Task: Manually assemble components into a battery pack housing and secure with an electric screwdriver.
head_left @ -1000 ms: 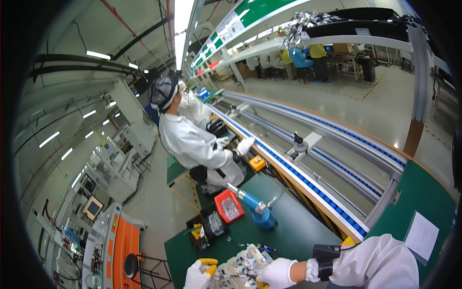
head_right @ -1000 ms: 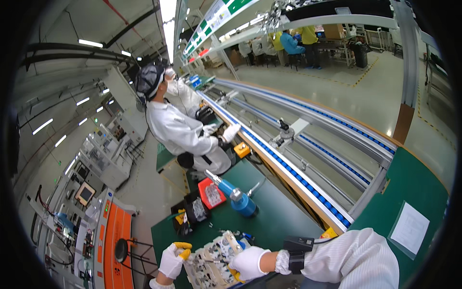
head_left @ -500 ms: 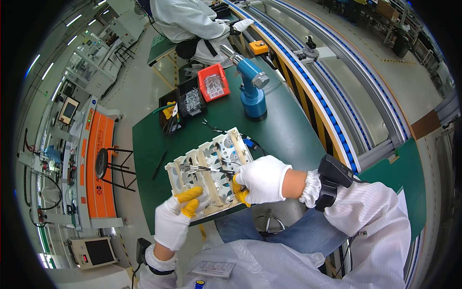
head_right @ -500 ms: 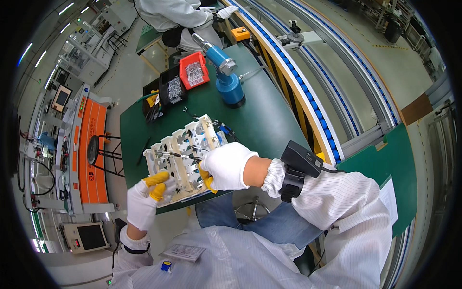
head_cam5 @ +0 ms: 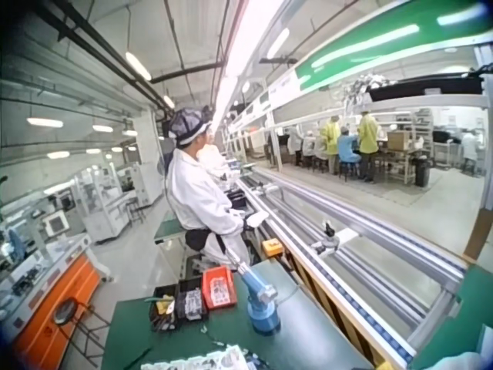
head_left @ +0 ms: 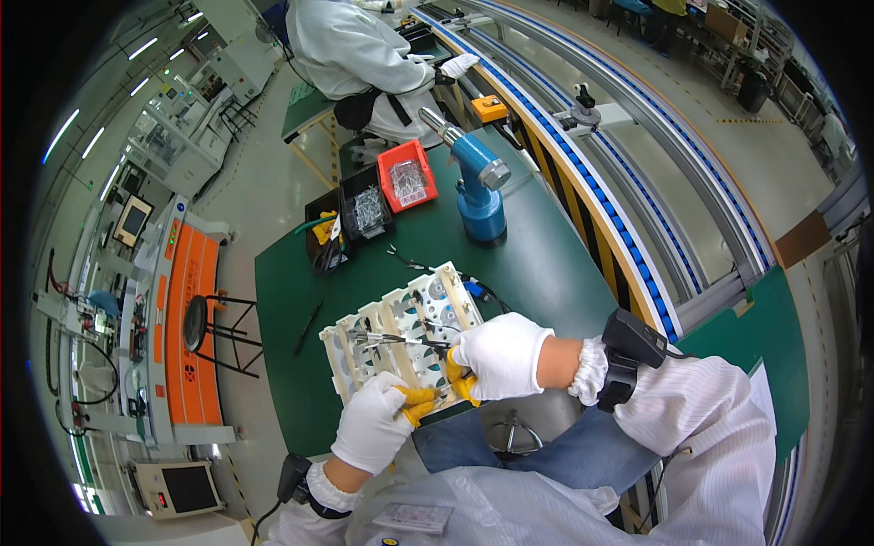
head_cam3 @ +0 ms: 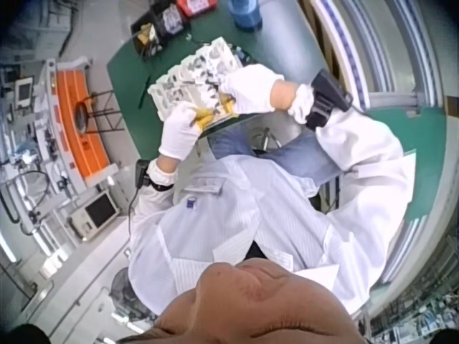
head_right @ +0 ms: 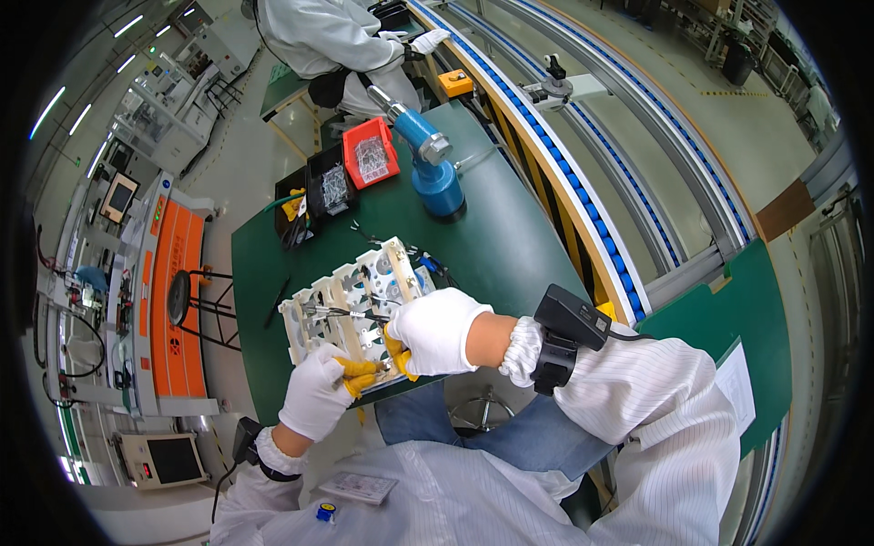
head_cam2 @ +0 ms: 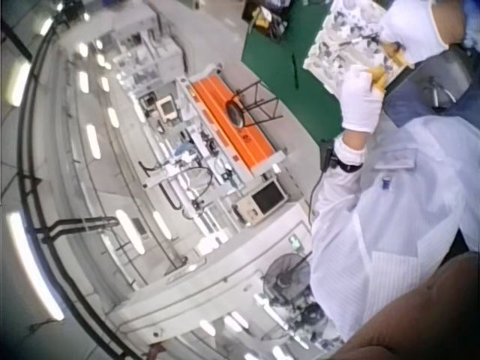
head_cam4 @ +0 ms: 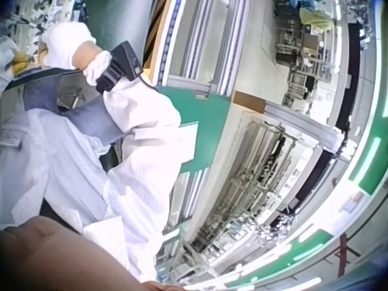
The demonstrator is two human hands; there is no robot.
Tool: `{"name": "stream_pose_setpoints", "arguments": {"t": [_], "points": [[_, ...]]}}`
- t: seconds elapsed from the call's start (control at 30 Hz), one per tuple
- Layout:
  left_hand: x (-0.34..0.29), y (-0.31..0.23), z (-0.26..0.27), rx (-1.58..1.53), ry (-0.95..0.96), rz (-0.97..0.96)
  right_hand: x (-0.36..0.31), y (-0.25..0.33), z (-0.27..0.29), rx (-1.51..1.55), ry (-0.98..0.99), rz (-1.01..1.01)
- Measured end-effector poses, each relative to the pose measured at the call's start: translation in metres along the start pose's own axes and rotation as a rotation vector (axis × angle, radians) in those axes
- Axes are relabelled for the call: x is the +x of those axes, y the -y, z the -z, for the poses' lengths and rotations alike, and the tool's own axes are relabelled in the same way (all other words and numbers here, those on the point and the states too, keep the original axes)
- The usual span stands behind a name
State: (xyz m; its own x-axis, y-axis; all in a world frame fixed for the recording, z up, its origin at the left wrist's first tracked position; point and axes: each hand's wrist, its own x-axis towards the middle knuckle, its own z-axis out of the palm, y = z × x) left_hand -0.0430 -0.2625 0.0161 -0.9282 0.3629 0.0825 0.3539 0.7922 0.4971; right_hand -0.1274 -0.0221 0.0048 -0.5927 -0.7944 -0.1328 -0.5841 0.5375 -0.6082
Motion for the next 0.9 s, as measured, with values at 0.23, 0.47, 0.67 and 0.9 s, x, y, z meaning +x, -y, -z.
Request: {"name": "stream_pose_setpoints", "arguments": {"t": [0.23,0.47,0.67,0.9], "points": [[0.0,0.002,0.0,0.165,0.086,-0.12,-0.009,0.007,0.011,-0.029,-0.004,-0.009],[-0.003,-0.024,-0.005,0.101,0.033,-0.197,-0.019,0.005,-0.003,-0.013,0.0,0.005],[-0.005,-0.023,0.0,-0.024,0.037,-0.06,-0.024,0.014,0.008,0.024,0.009,0.023],[-0.009,-0.02,0.014,-0.214,0.169,-0.035,-0.021,0.011,0.011,0.047,0.002,0.038]]}}
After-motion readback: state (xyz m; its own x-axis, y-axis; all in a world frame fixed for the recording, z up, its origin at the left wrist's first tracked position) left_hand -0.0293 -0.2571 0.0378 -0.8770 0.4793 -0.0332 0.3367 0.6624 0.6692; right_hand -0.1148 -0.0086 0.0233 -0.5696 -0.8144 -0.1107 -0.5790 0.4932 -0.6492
